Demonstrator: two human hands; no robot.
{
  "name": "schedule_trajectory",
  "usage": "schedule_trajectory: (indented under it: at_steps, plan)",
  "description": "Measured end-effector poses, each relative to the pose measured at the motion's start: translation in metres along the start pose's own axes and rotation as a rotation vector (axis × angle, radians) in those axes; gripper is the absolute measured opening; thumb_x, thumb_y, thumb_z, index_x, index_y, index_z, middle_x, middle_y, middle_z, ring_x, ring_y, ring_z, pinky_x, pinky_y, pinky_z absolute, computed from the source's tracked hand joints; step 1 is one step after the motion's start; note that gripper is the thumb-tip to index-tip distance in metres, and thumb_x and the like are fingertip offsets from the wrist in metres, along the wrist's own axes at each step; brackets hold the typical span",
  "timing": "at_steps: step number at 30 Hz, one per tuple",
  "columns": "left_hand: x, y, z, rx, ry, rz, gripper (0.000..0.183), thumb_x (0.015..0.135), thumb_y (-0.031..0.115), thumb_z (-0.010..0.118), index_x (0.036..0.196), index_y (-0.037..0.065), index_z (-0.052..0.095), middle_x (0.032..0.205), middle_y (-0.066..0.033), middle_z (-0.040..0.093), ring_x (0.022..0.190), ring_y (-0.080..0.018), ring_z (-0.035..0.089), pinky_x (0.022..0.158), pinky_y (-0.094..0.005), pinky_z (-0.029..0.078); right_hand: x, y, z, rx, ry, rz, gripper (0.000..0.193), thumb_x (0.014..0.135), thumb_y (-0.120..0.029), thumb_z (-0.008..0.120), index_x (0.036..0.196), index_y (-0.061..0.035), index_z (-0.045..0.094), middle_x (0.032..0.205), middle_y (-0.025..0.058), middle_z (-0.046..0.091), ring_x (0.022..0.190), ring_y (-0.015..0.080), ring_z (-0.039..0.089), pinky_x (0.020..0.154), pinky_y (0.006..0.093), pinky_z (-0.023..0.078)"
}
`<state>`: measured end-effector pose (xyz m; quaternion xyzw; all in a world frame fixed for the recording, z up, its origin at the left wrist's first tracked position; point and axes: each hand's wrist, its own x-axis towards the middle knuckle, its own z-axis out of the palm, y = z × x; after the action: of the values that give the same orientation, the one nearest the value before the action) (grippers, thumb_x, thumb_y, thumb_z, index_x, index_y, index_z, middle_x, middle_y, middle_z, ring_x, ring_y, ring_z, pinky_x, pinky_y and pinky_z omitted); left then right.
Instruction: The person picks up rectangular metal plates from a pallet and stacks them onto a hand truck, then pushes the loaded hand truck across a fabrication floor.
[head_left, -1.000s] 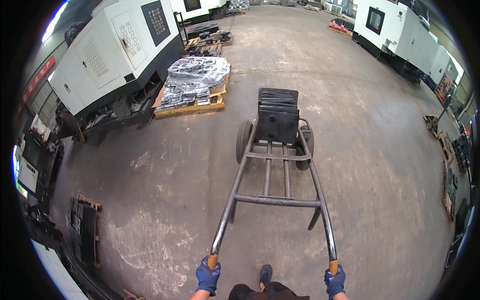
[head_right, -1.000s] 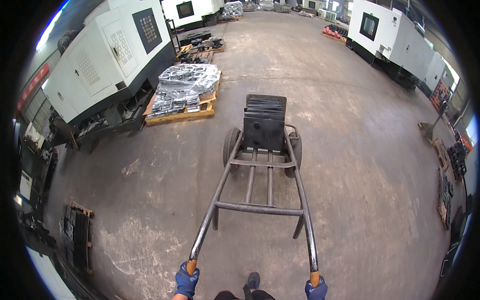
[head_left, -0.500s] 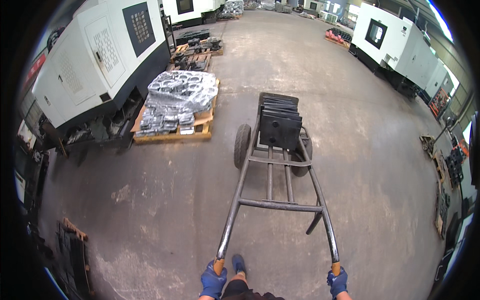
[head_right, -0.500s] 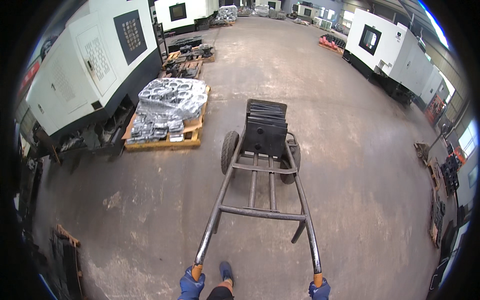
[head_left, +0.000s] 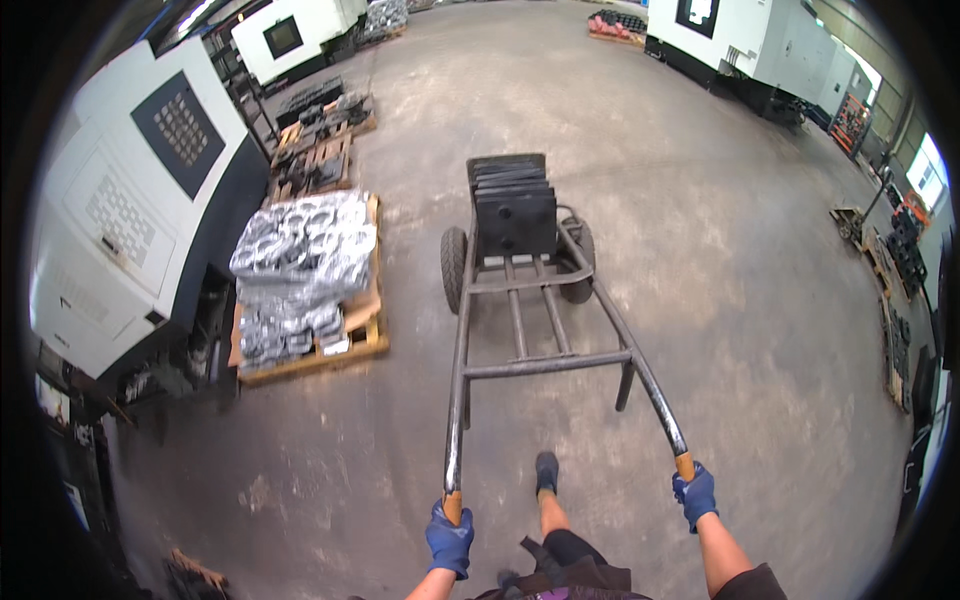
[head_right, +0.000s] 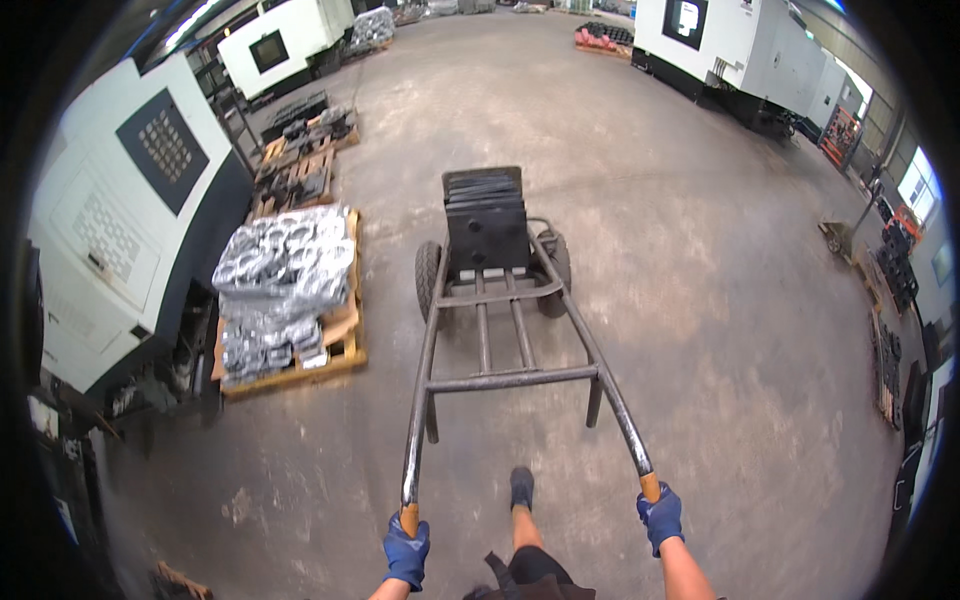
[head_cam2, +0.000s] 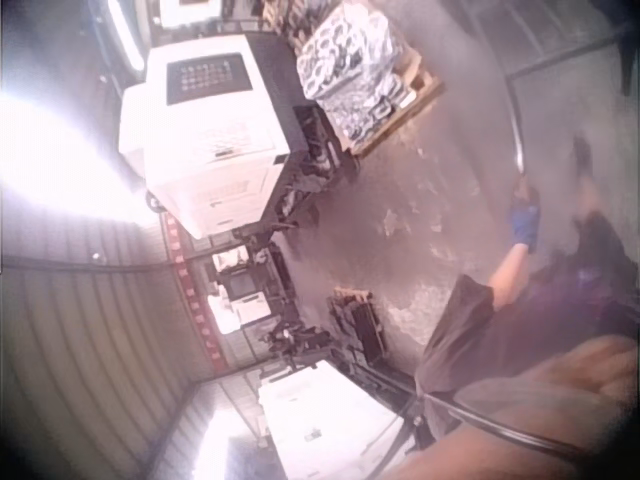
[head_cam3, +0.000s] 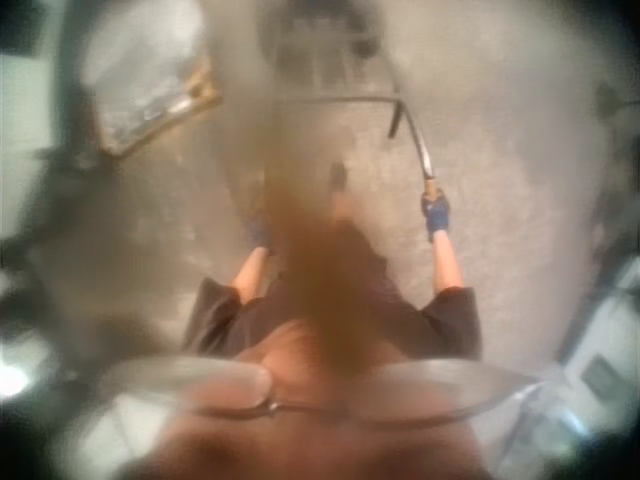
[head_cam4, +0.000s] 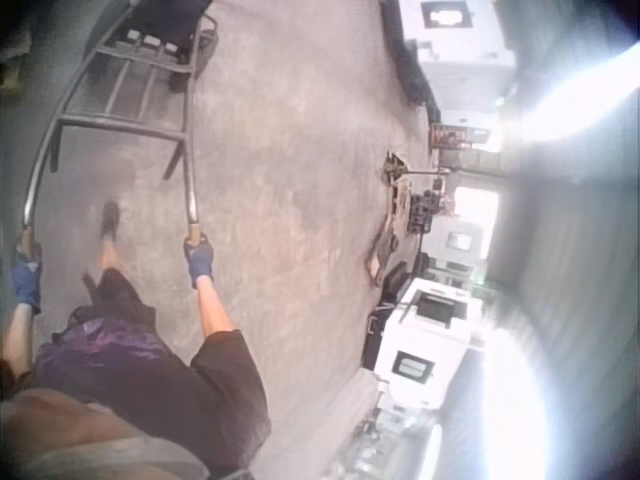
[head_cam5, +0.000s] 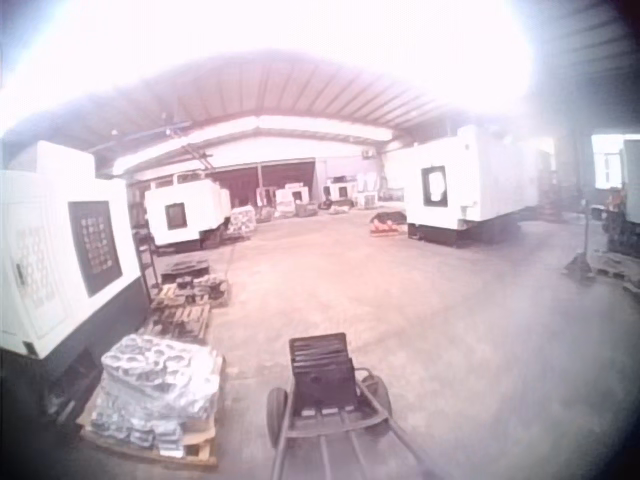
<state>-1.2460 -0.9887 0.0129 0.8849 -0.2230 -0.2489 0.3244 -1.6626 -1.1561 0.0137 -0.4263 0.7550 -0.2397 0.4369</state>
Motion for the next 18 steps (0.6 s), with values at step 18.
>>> schedule_trajectory:
  at_steps: [18]
  plan:
    - [0.371,0.257,0.128,0.001,0.058,0.05,0.027,0.078,0.019,0.066,0.097,0.002,0.057,0.071,-0.0147,0.061,0.063,-0.0266,0.062,0.058,-0.0363,0.048,0.37,-0.273,0.137,-0.235,0.064,-0.071,0.028,0.074,-0.025,0.068,0.091,-0.0033,0.063,0.078,0.0192,0.066,0.073,0.0346,0.065,0.066,0.0399,0.05]
